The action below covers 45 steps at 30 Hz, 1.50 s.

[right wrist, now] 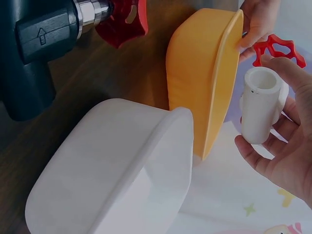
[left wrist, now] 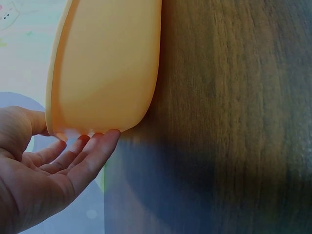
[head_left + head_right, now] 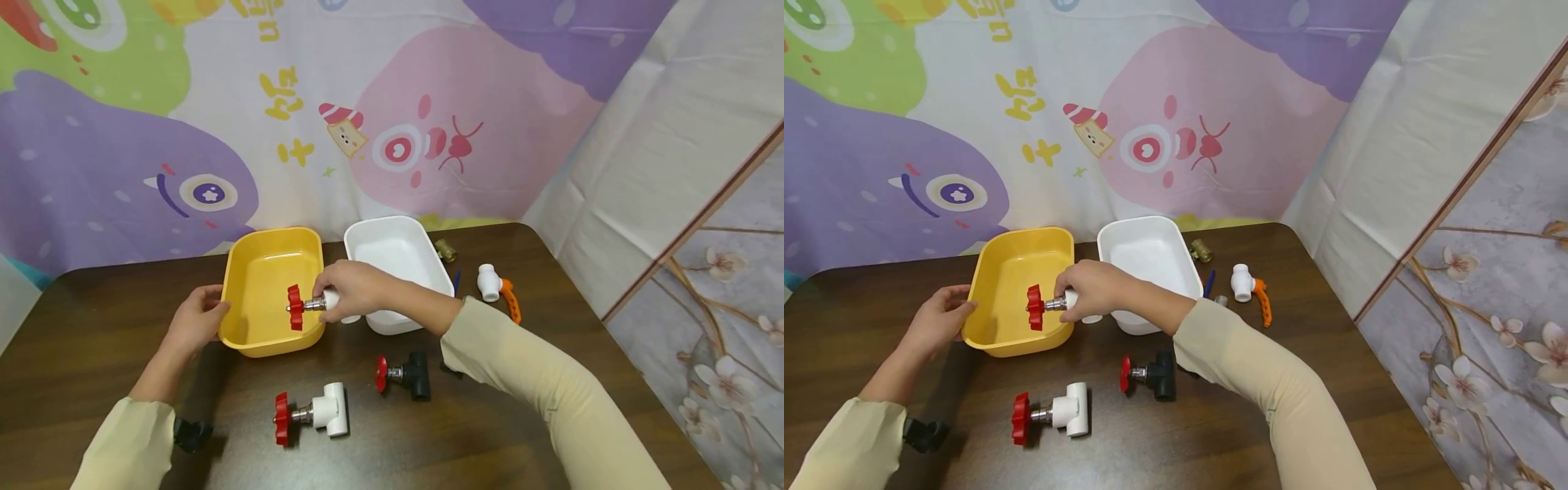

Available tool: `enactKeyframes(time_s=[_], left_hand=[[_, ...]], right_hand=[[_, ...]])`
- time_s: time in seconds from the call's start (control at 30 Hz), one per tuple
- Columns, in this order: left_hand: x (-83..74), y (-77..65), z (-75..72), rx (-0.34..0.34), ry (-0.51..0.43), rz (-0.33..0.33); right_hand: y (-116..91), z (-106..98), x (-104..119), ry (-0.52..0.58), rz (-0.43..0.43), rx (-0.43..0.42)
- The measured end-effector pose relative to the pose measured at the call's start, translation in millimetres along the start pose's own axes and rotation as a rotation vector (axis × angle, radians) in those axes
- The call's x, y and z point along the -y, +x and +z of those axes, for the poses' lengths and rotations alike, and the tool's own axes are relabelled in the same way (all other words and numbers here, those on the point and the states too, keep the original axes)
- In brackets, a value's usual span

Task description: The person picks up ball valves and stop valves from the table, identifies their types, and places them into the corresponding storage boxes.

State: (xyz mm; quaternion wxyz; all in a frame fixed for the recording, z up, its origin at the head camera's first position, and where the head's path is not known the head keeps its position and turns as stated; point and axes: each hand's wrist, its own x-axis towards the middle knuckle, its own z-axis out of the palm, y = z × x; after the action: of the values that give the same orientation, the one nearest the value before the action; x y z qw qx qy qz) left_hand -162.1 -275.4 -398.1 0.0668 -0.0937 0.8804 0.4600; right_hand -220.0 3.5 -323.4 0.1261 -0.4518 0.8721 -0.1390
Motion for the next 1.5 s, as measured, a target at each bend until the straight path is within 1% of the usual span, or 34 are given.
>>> enactKeyframes(time_s=[0.2, 0.37, 0.63, 0.97, 1.3, 1.5], left_hand=[[0.7, -0.5, -0.1, -0.009, 0.0, 0.0], [1.1, -1.2, 0.0, -0.013, 0.006, -0.005], [1.4, -2.2, 1.1, -0.021, 0.007, -0.005], [-1.2, -2.8, 2.0, -0.01, -0.007, -0.028], [-2.0, -2.5, 2.1, -0.016, 0.001, -0.019], [-1.3, -2.0, 1.7, -0.023, 0.01, -0.015]], right_hand=[[3, 1, 1, -0.013, 0.001, 0.007], [6, 1, 2, -0.002, -0.003, 0.002], [8, 4, 2, -0.012, 0.008, 0.021], [11, 4, 4, -0.026, 0.006, 0.023], [15, 6, 3, -0.026, -0.018, 0.008], [20, 7, 5, -0.046, -0.025, 0.013]])
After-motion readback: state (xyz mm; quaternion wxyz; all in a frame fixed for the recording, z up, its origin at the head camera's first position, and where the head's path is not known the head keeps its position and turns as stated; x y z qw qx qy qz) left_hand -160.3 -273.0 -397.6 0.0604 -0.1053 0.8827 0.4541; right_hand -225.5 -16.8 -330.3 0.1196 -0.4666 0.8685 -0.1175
